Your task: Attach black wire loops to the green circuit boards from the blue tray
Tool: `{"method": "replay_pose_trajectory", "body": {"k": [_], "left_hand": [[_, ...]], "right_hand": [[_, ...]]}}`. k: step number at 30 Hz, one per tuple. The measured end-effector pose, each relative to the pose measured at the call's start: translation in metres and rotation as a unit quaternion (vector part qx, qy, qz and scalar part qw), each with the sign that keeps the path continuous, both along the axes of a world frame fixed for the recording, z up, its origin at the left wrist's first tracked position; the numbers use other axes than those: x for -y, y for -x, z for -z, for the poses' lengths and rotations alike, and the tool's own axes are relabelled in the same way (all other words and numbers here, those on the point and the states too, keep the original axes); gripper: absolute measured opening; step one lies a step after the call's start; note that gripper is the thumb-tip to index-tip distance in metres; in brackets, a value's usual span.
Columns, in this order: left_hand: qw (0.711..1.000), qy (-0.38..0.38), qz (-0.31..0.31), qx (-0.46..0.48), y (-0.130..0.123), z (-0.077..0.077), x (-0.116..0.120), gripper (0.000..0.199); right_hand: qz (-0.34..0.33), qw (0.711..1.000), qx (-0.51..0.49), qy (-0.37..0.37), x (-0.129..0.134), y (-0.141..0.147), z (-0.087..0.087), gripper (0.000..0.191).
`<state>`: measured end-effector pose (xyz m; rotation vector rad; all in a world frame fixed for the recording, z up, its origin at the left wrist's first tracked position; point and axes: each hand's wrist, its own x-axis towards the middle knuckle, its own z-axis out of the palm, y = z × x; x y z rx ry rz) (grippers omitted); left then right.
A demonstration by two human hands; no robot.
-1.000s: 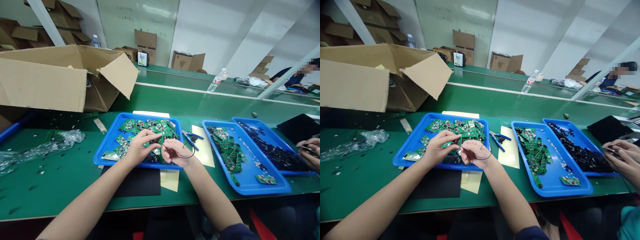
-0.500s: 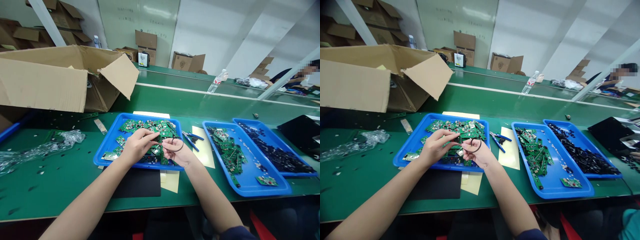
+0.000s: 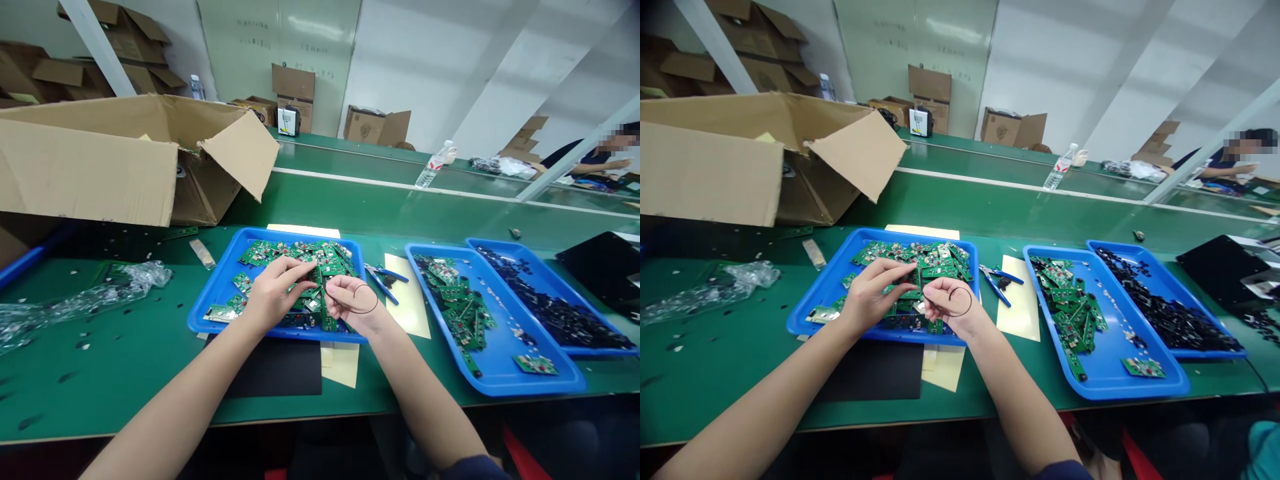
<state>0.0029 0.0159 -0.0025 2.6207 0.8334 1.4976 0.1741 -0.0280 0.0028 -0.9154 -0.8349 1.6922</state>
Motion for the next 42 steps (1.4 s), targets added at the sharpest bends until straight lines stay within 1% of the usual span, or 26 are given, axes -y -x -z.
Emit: {"method": "replay_pose_trajectory", "body": {"k": [3,7,10,13,16,18,20,23,26,28,29,30,32,34,37,39,40,42], "left_hand": [[0.999,0.037,0.023,0.014,-0.001,-0.001,0.002,0.027],[0.99,0.122,0.063,0.026,-0.002,-0.002,0.004,0.027],[0.972,0.21,0.105,0.031,-0.003,-0.003,0.006,0.028],[0.943,0.307,0.125,0.028,-0.004,-0.007,0.008,0.029],[0.916,0.375,0.139,0.01,-0.006,-0.014,0.011,0.023],[0.901,0.407,0.147,0.003,-0.007,-0.019,0.012,0.026],[0.89,0.433,0.144,0.009,-0.009,-0.021,0.012,0.033],[0.874,0.464,0.141,0.037,-0.011,-0.023,0.013,0.035],[0.85,0.502,0.145,0.069,-0.012,-0.021,0.013,0.034],[0.837,0.523,0.134,0.086,-0.012,-0.019,0.013,0.033],[0.839,0.523,0.121,0.087,-0.012,-0.017,0.012,0.033],[0.848,0.513,0.106,0.082,-0.012,-0.016,0.012,0.033],[0.875,0.475,0.071,0.055,-0.013,-0.013,0.012,0.034],[0.902,0.429,0.037,0.026,-0.013,-0.011,0.012,0.035],[0.922,0.387,0.003,0.008,-0.014,-0.011,0.013,0.036],[0.921,0.389,0.002,0.015,-0.015,-0.012,0.014,0.036],[0.914,0.405,0.011,0.027,-0.015,-0.012,0.014,0.035],[0.886,0.457,0.041,0.068,-0.016,-0.012,0.015,0.032]], "right_hand": [[-0.024,1.0,-0.016,0.011,0.001,-0.001,-0.001,0.028],[-0.039,0.999,-0.017,0.008,0.001,0.0,0.001,0.027],[-0.018,1.0,0.006,-0.012,0.0,0.002,0.004,0.029],[0.043,0.993,0.079,-0.07,0.0,0.004,0.007,0.028],[0.126,0.962,0.187,-0.152,0.003,0.006,0.007,0.02],[0.156,0.941,0.235,-0.186,0.006,0.007,0.007,0.015],[0.164,0.931,0.256,-0.202,0.007,0.007,0.006,0.017],[0.166,0.915,0.292,-0.224,0.007,0.005,0.004,0.018],[0.167,0.883,0.349,-0.267,0.006,0.002,0.005,0.011],[0.164,0.856,0.384,-0.303,0.006,0.0,0.007,0.013],[0.161,0.843,0.4,-0.32,0.006,0.0,0.008,0.014],[0.158,0.831,0.415,-0.335,0.006,0.0,0.009,0.016],[0.156,0.811,0.439,-0.354,0.006,0.0,0.011,0.018],[0.16,0.795,0.452,-0.371,0.007,0.002,0.011,0.019],[0.163,0.779,0.459,-0.394,0.01,0.006,0.011,0.019],[0.165,0.772,0.465,-0.401,0.01,0.008,0.011,0.019],[0.169,0.768,0.47,-0.401,0.01,0.009,0.011,0.019],[0.186,0.759,0.482,-0.396,0.009,0.008,0.011,0.018]]}}
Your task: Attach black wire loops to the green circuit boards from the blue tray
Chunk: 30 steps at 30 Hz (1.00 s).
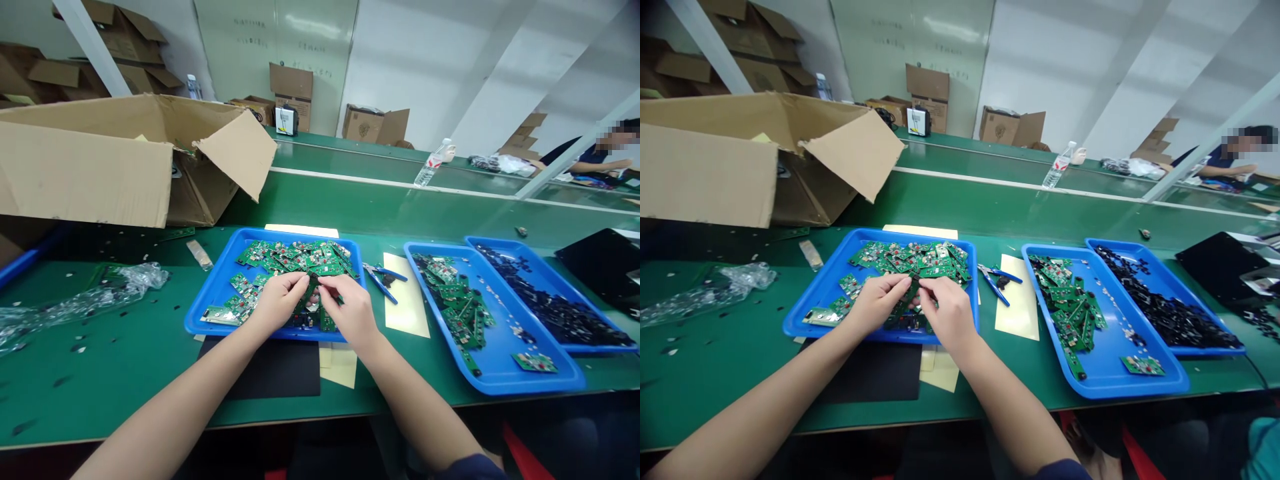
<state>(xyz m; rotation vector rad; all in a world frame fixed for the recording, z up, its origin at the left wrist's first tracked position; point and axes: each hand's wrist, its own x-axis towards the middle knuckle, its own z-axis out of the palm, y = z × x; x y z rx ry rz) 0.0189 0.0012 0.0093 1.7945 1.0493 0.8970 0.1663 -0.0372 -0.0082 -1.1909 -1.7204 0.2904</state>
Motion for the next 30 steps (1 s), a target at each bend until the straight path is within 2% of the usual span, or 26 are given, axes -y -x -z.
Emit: {"method": "replay_pose_trajectory", "body": {"k": [4,9,13,19,24,27,30], "left_hand": [[0.991,0.097,0.019,0.091,-0.002,0.002,0.0,0.028],[0.989,0.108,0.025,0.099,-0.003,0.001,0.001,0.028],[0.994,0.086,0.017,0.07,-0.002,-0.002,0.002,0.029],[0.998,0.028,0.055,0.016,0.002,0.0,0.001,0.032],[0.997,-0.053,-0.037,0.048,0.005,0.004,-0.004,0.03],[0.99,-0.123,-0.037,0.066,0.006,0.005,-0.006,0.03],[0.983,-0.168,0.022,0.066,0.005,0.006,-0.004,0.029]], "right_hand": [[0.029,0.999,0.024,-0.02,-0.004,-0.004,0.0,0.018],[0.047,0.995,0.057,-0.065,-0.006,-0.006,0.002,0.018],[0.069,0.988,0.093,-0.105,-0.007,-0.005,0.003,0.017],[0.09,0.979,0.096,-0.159,-0.008,-0.005,0.001,0.017],[0.133,0.969,0.024,-0.208,-0.006,-0.013,-0.007,0.022],[0.07,0.987,-0.023,-0.142,-0.003,-0.014,-0.01,0.015],[-0.004,0.997,-0.076,-0.026,-0.002,-0.01,-0.009,0.013]]}}
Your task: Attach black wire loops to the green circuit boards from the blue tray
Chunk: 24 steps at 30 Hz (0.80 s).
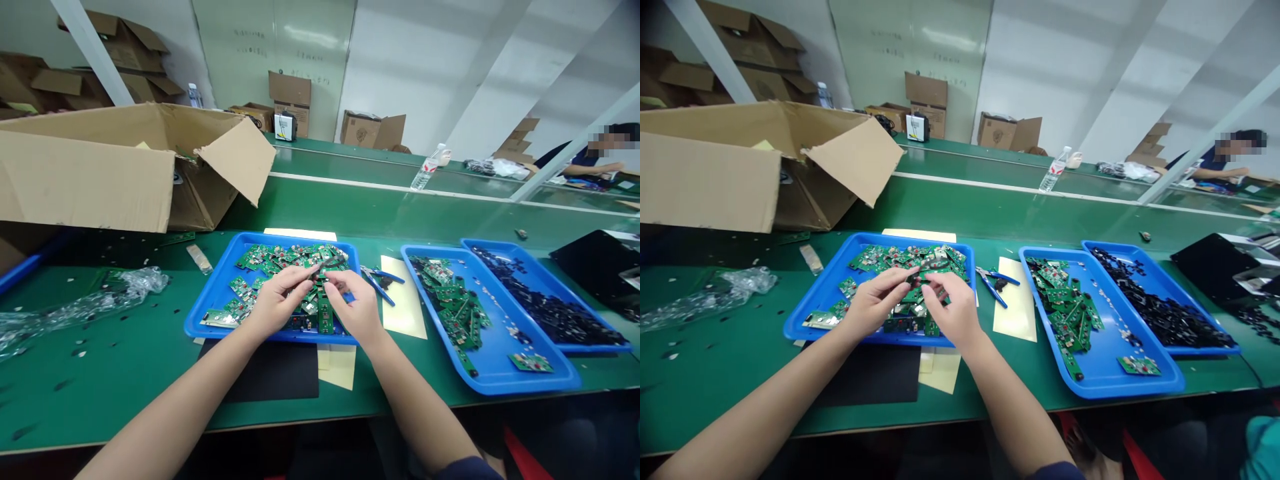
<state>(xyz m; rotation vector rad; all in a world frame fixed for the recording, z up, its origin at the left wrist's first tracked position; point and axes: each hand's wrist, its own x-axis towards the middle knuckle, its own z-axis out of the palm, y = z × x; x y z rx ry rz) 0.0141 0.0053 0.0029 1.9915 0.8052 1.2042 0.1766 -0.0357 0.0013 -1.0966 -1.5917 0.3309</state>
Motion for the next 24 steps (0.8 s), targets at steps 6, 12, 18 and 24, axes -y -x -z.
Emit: {"method": "replay_pose_trajectory", "body": {"k": [6,12,18,24], "left_hand": [[0.997,-0.055,0.044,-0.037,-0.0003,0.0002,0.0032,0.028],[0.997,-0.059,0.015,-0.054,0.0009,0.0054,-0.0001,0.029],[0.996,-0.078,-0.011,-0.051,0.0019,0.0088,-0.0021,0.028],[0.975,-0.21,-0.048,-0.048,0.004,0.0046,-0.0038,0.026]], "right_hand": [[0.002,0.992,-0.088,0.086,0.0004,0.0006,-0.0008,0.012],[0.019,0.999,0.015,-0.028,-0.0013,-0.0005,-0.0027,0.014],[-0.048,0.999,0.011,-0.021,-0.0035,-0.0046,-0.0022,0.012],[-0.156,0.901,-0.295,0.278,-0.0074,-0.0032,0.0037,0.025]]}}
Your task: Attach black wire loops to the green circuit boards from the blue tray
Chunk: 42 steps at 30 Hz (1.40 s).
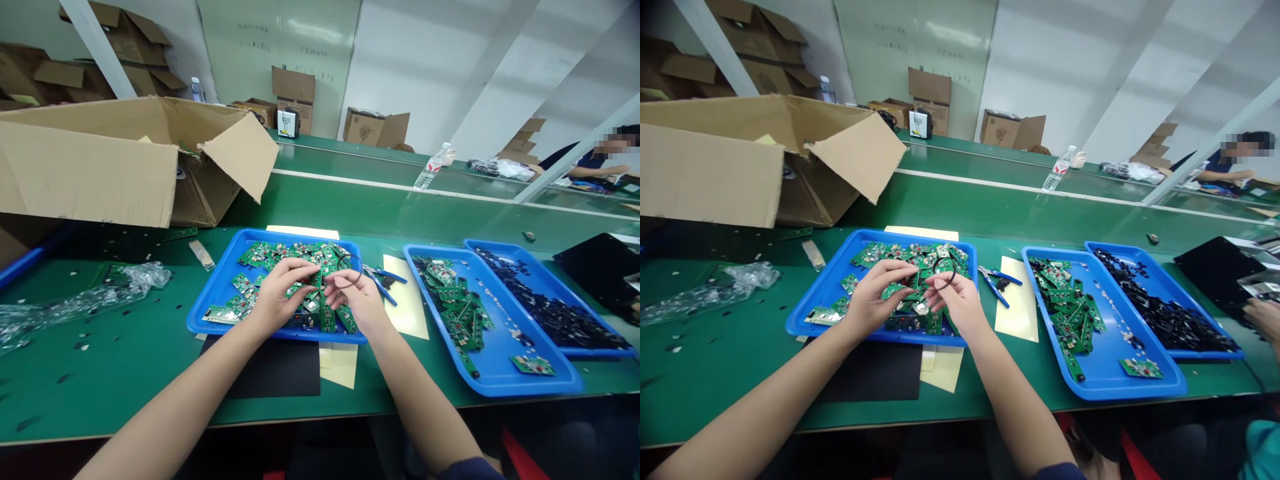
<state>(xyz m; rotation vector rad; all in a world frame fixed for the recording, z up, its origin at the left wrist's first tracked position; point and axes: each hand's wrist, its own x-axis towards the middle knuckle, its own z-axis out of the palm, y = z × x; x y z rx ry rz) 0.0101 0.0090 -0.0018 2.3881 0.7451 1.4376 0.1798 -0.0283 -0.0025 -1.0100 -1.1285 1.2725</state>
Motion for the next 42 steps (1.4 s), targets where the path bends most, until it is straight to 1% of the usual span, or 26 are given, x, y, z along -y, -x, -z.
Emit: {"method": "replay_pose_trajectory", "body": {"k": [2,3,5,8,12,17,20,23,29,32,36,39,42], "left_hand": [[0.999,-0.039,0.004,-0.02,0.0,0.001,0.0,0.025],[0.998,-0.052,0.005,-0.027,0.0,0.001,0.0,0.025],[0.997,-0.073,0.001,-0.039,0.001,0.003,0.0,0.026],[0.993,-0.104,-0.012,-0.049,0.001,0.004,-0.002,0.027],[0.991,-0.128,-0.009,-0.046,0.002,0.003,-0.002,0.03],[0.994,-0.101,-0.02,-0.047,0.001,0.003,0.002,0.031],[0.995,-0.091,-0.016,-0.041,0.001,0.005,0.002,0.033],[0.996,-0.083,-0.01,-0.039,0.002,0.007,0.001,0.033],[0.994,-0.078,-0.005,-0.073,0.004,0.009,0.001,0.031],[0.995,-0.076,0.003,-0.067,0.003,0.01,0.001,0.031],[0.997,-0.045,0.038,-0.046,0.001,0.01,0.002,0.029],[0.997,-0.022,0.062,-0.048,-0.001,0.009,0.003,0.027],[0.995,0.026,0.074,-0.058,-0.005,0.009,0.005,0.026]], "right_hand": [[-0.057,0.993,-0.061,0.079,-0.001,0.001,0.0,0.035],[-0.083,0.988,-0.074,0.104,-0.002,0.001,0.0,0.039],[-0.117,0.982,-0.078,0.124,-0.002,0.001,-0.002,0.04],[-0.139,0.981,-0.073,0.115,0.0,0.0,-0.006,0.036],[-0.141,0.981,-0.082,0.107,0.001,0.0,-0.008,0.03],[-0.168,0.972,-0.104,0.127,0.001,0.0,-0.007,0.027],[-0.183,0.971,-0.106,0.112,0.001,0.0,-0.005,0.024],[-0.183,0.973,-0.107,0.094,0.001,0.0,-0.004,0.023],[-0.163,0.978,-0.099,0.091,-0.001,0.003,-0.001,0.023],[-0.169,0.975,-0.113,0.092,-0.001,0.005,0.003,0.022],[-0.192,0.968,-0.135,0.084,-0.002,0.007,0.007,0.022],[-0.184,0.976,-0.093,0.076,-0.003,0.003,0.004,0.02],[-0.137,0.989,-0.003,0.05,-0.004,-0.001,0.0,0.02]]}}
